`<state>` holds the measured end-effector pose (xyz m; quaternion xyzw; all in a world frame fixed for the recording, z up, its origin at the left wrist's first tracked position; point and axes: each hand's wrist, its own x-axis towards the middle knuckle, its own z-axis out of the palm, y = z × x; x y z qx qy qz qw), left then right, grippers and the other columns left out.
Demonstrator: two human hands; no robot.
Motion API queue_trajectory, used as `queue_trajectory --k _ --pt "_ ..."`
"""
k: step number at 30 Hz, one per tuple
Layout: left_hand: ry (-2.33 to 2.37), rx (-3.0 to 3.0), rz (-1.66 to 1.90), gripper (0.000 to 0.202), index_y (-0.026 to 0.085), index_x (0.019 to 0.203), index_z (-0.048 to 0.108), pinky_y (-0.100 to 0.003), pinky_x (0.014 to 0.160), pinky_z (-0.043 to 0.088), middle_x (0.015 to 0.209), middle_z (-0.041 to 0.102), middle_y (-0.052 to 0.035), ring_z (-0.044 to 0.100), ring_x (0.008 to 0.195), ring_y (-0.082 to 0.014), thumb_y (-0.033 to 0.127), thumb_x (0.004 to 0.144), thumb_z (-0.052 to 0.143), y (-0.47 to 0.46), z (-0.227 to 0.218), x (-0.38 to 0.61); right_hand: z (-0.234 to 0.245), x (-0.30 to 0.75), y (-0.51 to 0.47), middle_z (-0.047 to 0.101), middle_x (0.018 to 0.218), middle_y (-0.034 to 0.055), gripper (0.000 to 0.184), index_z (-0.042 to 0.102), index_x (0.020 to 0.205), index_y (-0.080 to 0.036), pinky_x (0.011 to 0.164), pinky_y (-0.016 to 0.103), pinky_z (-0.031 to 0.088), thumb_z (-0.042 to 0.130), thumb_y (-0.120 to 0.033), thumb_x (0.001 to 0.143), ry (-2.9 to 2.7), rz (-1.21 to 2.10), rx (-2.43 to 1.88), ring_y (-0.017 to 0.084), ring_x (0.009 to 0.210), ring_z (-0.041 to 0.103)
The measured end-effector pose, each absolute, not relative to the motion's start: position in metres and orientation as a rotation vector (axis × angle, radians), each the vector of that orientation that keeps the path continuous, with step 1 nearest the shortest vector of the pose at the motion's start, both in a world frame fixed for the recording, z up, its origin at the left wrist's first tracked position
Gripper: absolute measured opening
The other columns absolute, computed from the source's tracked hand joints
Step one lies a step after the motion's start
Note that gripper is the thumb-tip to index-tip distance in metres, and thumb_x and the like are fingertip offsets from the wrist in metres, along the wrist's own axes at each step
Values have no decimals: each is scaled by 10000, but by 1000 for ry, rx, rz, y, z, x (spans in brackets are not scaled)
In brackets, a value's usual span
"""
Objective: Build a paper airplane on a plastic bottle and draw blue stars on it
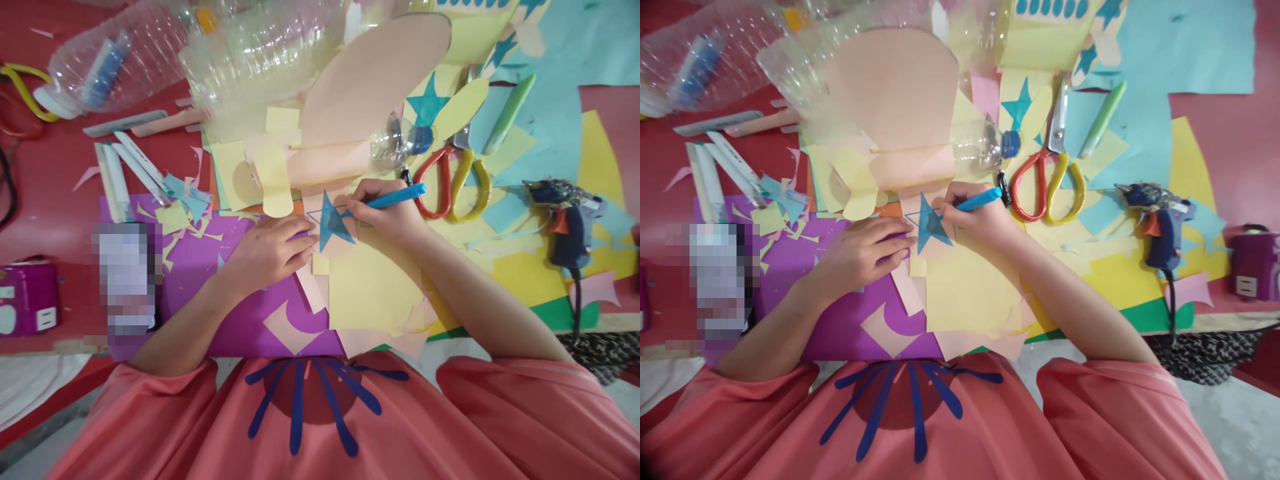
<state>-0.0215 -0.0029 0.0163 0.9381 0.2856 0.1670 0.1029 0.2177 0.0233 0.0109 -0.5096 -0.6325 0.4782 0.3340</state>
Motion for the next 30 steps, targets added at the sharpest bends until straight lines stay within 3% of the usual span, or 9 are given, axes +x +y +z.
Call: queue_trajectory --k 5,13,17,24,30 --pt "844 2775 480 275 171 1041 687 -361 846 572 1091 733 -88 695 1057 -219 245 1021 424 -2 15 -22 10 218 23 463 552 -47 212 511 588 -191 516 245 364 632 -207 762 -1586 1249 -1312 73 526 432" --pt "853 2766 457 303 168 1041 691 -370 842 573 1092 731 -96 692 1053 -225 253 1026 401 -2 14 -23 7 216 22 562 625 -27 203 546 671 -193 590 258 463 664 -294 801 -1562 1273 -1235 81 553 514" --pt "862 2758 456 286 165 1045 690 -367 836 579 1100 728 -93 695 1054 -226 246 1021 417 -2 15 -22 7 216 21 573 624 -19 246 546 674 -188 587 257 451 677 -349 807 -1593 1225 -1287 91 578 528" --pt "856 2760 483 265 157 1027 695 -364 839 588 1085 733 -89 703 1041 -219 222 1010 438 -3 16 -21 9 214 20 574 623 -12 210 544 665 -179 566 256 408 636 -304 805 -1592 1216 -1317 91 579 507" --pt "852 2778 527 248 148 1010 698 -362 833 596 1070 735 -85 711 1024 -220 213 1002 459 -3 16 -21 13 213 20 478 555 -37 253 487 601 -188 536 254 349 620 -268 801 -1609 1203 -1360 74 543 409"
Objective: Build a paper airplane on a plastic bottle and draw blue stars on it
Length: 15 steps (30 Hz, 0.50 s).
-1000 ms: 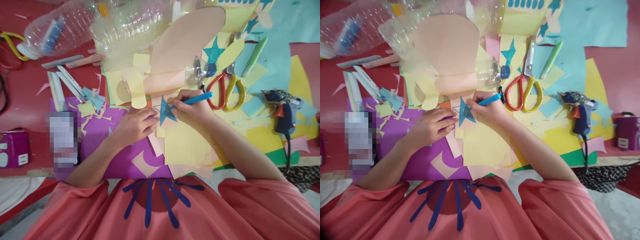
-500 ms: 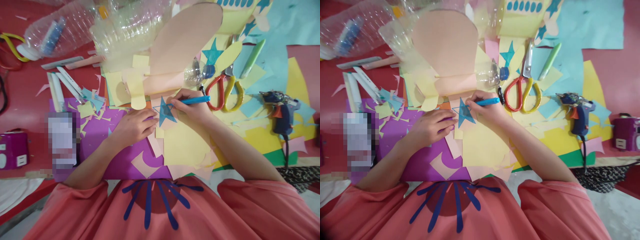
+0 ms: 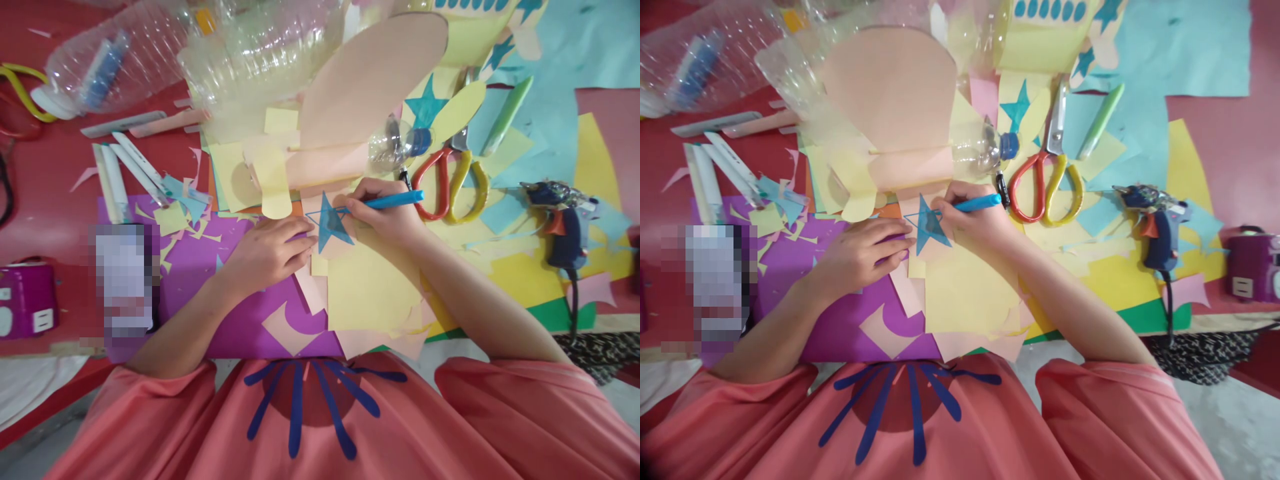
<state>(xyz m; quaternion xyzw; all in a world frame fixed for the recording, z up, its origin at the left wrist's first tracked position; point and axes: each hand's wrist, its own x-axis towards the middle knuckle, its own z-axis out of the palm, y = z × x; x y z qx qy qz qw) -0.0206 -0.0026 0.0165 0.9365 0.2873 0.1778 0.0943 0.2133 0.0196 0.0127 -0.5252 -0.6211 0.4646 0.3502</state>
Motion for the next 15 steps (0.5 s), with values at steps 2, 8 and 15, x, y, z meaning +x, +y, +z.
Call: queue_trajectory --k 2,8,15 --pt "860 2781 507 251 159 1014 699 -353 843 593 1072 736 -79 710 1028 -213 222 1005 457 -3 17 -21 14 214 20 448 550 -44 245 474 589 -191 531 255 337 613 -225 788 -1620 1216 -1384 73 544 391" --pt "868 2743 438 268 170 1043 699 -362 867 578 1098 729 -90 695 1062 -215 236 1012 441 -3 18 -21 13 216 22 450 536 -44 236 465 560 -194 525 252 342 616 -188 740 -1640 1215 -1387 78 535 387" --pt "873 2702 407 292 166 1065 702 -387 893 563 1124 724 -104 681 1089 -228 239 1018 424 -3 18 -21 13 215 21 499 586 -38 229 512 643 -199 548 245 391 637 -322 791 -1573 1216 -1322 79 550 425"
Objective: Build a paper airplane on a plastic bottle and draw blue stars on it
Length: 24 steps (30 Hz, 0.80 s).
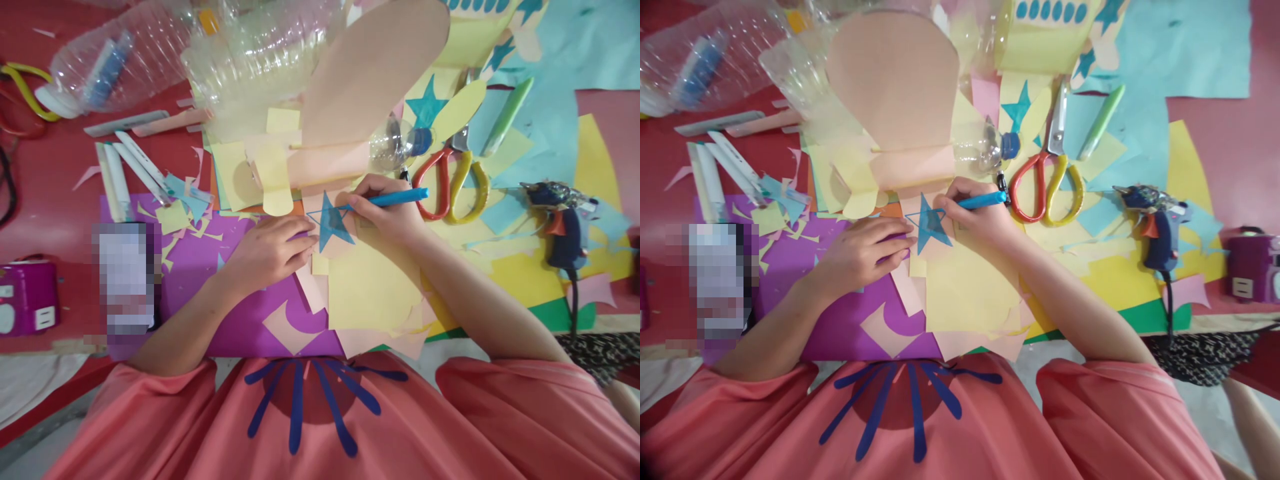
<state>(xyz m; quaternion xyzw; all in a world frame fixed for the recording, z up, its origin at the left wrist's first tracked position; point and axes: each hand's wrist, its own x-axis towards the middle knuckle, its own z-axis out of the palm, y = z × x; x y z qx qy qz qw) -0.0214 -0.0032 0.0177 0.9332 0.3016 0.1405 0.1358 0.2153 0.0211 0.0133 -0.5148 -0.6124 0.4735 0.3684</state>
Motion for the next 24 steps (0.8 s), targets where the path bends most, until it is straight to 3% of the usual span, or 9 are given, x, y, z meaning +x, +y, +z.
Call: queue_trajectory --k 17,24 --pt "862 2737 455 278 167 1038 694 -378 856 580 1089 732 -95 695 1063 -223 235 1017 425 -3 16 -22 11 218 22 455 532 -44 249 472 559 -197 515 257 338 630 -215 752 -1647 1196 -1359 78 522 397" --pt "878 2715 433 289 193 1059 693 -378 888 572 1105 730 -86 684 1093 -219 256 1025 413 -3 17 -21 11 217 22 491 568 -38 221 512 617 -202 535 251 379 632 -286 783 -1560 1170 -1354 85 541 436"
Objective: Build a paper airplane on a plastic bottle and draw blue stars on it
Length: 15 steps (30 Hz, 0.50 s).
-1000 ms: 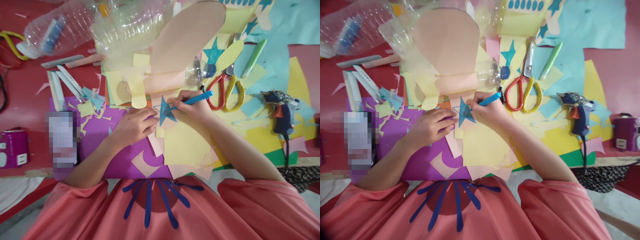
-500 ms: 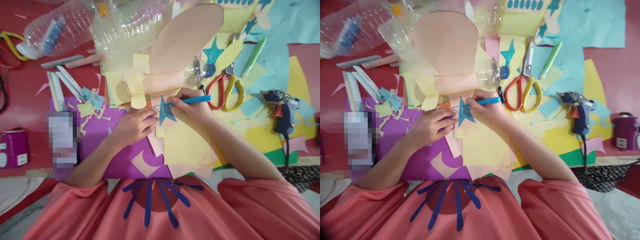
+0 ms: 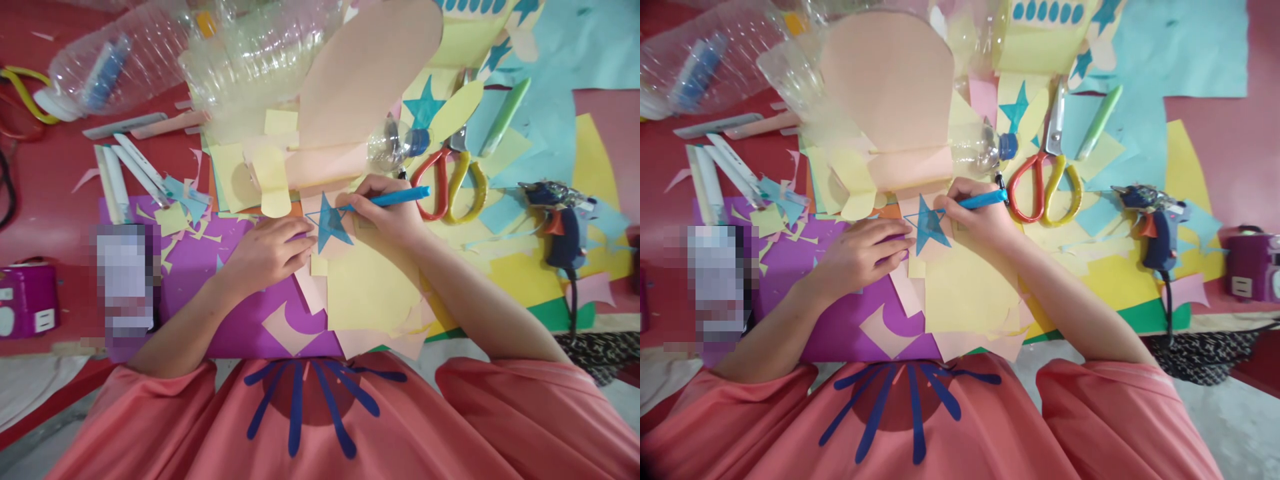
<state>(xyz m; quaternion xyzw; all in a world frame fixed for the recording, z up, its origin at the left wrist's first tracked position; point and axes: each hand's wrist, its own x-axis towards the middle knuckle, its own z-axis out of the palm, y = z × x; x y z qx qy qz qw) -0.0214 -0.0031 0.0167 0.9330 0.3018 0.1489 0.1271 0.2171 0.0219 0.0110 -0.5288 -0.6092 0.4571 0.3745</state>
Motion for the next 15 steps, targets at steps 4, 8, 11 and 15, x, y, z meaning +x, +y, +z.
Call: queue_trajectory --k 4,8,11,15 --pt "862 2742 460 274 175 1040 692 -372 861 583 1087 732 -92 693 1071 -223 239 1017 427 -3 17 -21 12 216 21 559 603 -18 205 542 637 -195 551 255 398 630 -311 781 -1578 1174 -1325 92 565 474" --pt "868 2727 431 265 171 1045 694 -374 872 583 1110 726 -96 689 1076 -222 227 1008 437 -3 17 -22 12 216 21 540 572 -30 221 519 621 -197 549 251 384 628 -285 792 -1603 1142 -1351 87 555 451" --pt "873 2725 411 275 175 1052 694 -370 886 579 1116 724 -93 685 1086 -215 229 1010 428 -3 17 -22 11 217 22 492 545 -42 223 509 600 -196 544 255 370 627 -253 780 -1627 1156 -1364 80 536 415" --pt "874 2745 427 279 183 1043 693 -359 873 580 1098 728 -85 685 1087 -208 240 1017 421 -3 17 -21 11 218 22 453 535 -43 255 485 568 -196 525 261 349 627 -244 775 -1635 1183 -1376 79 523 392"
